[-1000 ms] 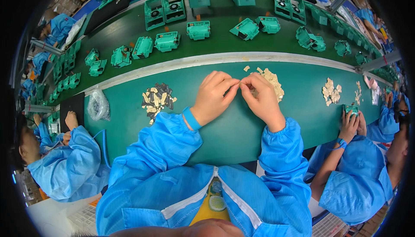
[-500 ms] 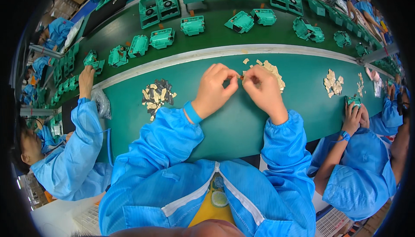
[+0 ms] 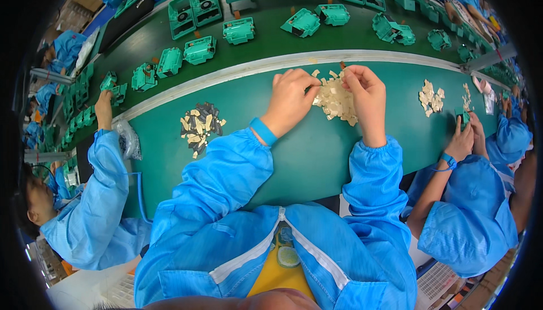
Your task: The person assembles small green plastic housing components and metallic parts by hand on an electronics factory assembly line.
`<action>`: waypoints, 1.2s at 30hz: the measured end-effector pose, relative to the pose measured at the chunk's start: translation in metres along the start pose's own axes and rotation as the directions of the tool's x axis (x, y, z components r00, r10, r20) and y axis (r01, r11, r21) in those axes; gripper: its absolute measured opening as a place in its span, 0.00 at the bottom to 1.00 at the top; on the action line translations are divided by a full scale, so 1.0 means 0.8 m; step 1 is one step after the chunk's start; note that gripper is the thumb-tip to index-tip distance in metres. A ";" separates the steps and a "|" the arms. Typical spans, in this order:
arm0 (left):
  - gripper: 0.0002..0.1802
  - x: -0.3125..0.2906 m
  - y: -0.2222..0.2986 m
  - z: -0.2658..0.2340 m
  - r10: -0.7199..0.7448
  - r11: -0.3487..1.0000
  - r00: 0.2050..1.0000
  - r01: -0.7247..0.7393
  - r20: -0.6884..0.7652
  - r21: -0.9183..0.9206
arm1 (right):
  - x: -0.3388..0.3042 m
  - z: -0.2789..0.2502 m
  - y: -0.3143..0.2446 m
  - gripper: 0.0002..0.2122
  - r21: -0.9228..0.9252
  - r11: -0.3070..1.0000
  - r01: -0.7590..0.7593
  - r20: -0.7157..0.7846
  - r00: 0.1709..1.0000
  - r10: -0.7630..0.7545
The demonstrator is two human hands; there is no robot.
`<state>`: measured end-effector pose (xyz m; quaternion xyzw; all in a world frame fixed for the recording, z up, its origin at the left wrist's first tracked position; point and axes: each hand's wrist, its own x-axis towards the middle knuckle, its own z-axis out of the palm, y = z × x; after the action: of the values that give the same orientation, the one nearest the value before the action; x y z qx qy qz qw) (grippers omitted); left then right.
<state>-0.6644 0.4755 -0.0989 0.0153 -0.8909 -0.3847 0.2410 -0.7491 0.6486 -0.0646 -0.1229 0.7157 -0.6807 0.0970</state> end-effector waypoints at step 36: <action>0.04 0.002 0.018 -0.008 0.040 0.997 0.998 -0.043 -0.056 -0.064 | -0.017 0.013 -0.015 0.06 -0.406 0.885 0.226 0.250 0.960 -0.130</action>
<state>-0.6607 0.4810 -0.0844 -0.0005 -0.8711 -0.4080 0.2734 -0.7321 0.6422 -0.0540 -0.2798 0.8191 -0.4943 0.0810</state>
